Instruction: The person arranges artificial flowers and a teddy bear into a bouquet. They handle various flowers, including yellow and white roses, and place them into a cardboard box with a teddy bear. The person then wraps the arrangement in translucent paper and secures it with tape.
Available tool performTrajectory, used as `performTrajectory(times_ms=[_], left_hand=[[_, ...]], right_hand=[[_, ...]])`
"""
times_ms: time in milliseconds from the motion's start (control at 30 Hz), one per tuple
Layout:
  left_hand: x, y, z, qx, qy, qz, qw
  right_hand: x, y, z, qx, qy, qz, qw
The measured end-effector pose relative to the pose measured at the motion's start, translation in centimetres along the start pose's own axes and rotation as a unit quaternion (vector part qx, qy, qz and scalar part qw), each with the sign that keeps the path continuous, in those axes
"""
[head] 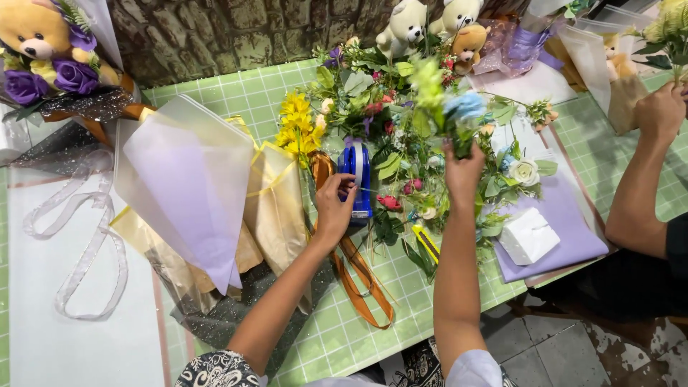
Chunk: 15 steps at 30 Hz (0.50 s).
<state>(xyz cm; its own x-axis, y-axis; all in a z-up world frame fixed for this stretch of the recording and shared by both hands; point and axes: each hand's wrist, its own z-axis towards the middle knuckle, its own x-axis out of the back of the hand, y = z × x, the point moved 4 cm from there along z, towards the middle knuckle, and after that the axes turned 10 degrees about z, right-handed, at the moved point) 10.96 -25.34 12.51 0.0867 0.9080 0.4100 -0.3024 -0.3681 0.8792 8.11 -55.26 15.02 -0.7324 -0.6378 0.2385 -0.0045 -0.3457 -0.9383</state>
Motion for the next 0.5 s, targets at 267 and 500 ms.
performTrajectory(times_ms=[267, 500], left_hand=[[-0.6, 2.2, -0.5, -0.111, -0.008, 0.086, 0.99], [-5.5, 1.1, -1.7, -0.224, -0.081, 0.215, 0.947]], right_hand=[[1.8, 0.6, -0.2, 0.04, 0.073, -0.004, 0.997], [-0.9, -9.8, -3.7, 0.008, -0.128, -0.181, 0.975]])
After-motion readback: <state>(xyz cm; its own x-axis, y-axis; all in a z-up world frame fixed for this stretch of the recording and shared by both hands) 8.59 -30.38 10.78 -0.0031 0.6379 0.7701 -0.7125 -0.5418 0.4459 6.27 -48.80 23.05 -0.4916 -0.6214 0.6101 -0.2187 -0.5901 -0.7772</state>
